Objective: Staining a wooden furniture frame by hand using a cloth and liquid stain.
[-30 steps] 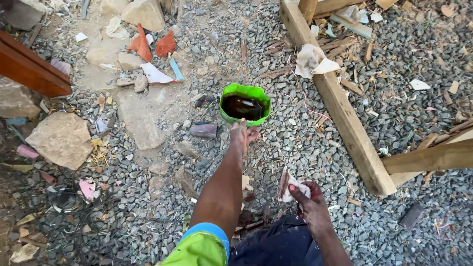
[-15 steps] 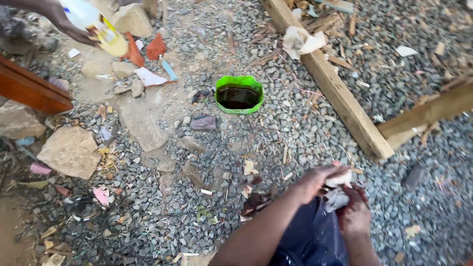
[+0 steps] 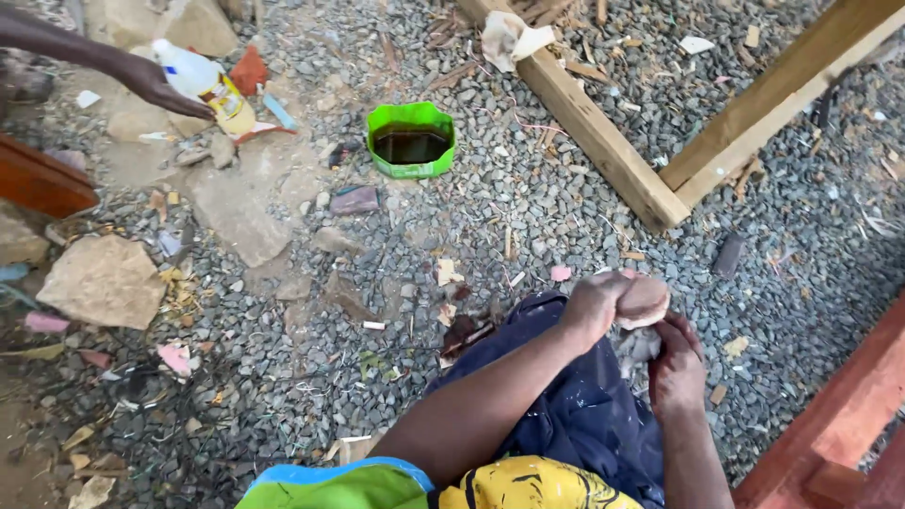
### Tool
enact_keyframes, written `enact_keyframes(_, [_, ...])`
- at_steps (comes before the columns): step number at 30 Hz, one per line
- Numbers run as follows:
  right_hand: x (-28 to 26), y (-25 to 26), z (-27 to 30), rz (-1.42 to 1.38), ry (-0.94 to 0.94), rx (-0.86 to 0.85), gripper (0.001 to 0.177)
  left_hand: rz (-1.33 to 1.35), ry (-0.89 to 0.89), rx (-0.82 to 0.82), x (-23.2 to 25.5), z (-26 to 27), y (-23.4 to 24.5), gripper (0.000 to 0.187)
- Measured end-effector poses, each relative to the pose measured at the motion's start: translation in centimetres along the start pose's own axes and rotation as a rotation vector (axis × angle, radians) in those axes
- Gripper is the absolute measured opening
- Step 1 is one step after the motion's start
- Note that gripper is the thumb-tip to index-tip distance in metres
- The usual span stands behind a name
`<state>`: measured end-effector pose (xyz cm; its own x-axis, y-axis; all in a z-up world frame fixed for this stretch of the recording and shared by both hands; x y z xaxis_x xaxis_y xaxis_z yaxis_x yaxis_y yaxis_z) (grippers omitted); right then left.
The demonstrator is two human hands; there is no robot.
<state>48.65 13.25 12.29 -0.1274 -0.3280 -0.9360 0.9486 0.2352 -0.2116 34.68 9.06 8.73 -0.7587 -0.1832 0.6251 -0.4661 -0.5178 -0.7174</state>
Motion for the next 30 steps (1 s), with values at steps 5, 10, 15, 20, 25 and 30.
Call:
enact_keyframes(5, [-3.0, -10.4, 4.0, 0.341, 0.162, -0.112, 0.031, -0.103, -0.262, 0.341, 3.6, -0.5, 1.7, 0.024])
enact_keyframes(10, [-5.5, -17.3, 8.0, 0.819, 0.02, -0.263, 0.081, -0.146, -0.308, 0.391, 6.1, -0.2, 4.8, 0.016])
enact_keyframes(15, [0.4, -18.7, 2.3, 0.702, 0.001, -0.32, 0.036, -0.079, -0.293, 0.526, 7.7, -0.4, 9.0, 0.017])
enact_keyframes(20, [-0.2, -25.6, 5.5, 0.613, -0.027, -0.409, 0.014, 0.183, -0.343, 0.61, 13.3, 2.8, 13.1, 0.02])
enact_keyframes(25, [5.6, -27.9, 3.8, 0.902, 0.091, -0.505, 0.052, 0.137, -0.378, 0.633, 17.9, 6.9, 15.8, 0.023])
enact_keyframes(30, [2.8, -30.1, 9.4, 0.871, 0.041, -0.414, 0.062, 0.271, -0.452, 0.471, 16.7, 8.9, 17.4, 0.06])
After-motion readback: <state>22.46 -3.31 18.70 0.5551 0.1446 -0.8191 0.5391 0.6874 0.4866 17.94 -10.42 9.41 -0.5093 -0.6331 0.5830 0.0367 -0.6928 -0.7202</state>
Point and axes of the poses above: each hand's wrist, its own z-axis away from the middle knuckle, its own y-axis out of the back of the hand, x = y × z, the point moved 4 cm from there along -z, towards the middle knuckle, and after that the axes turned 3 degrees about x, right-handed, at the moved point
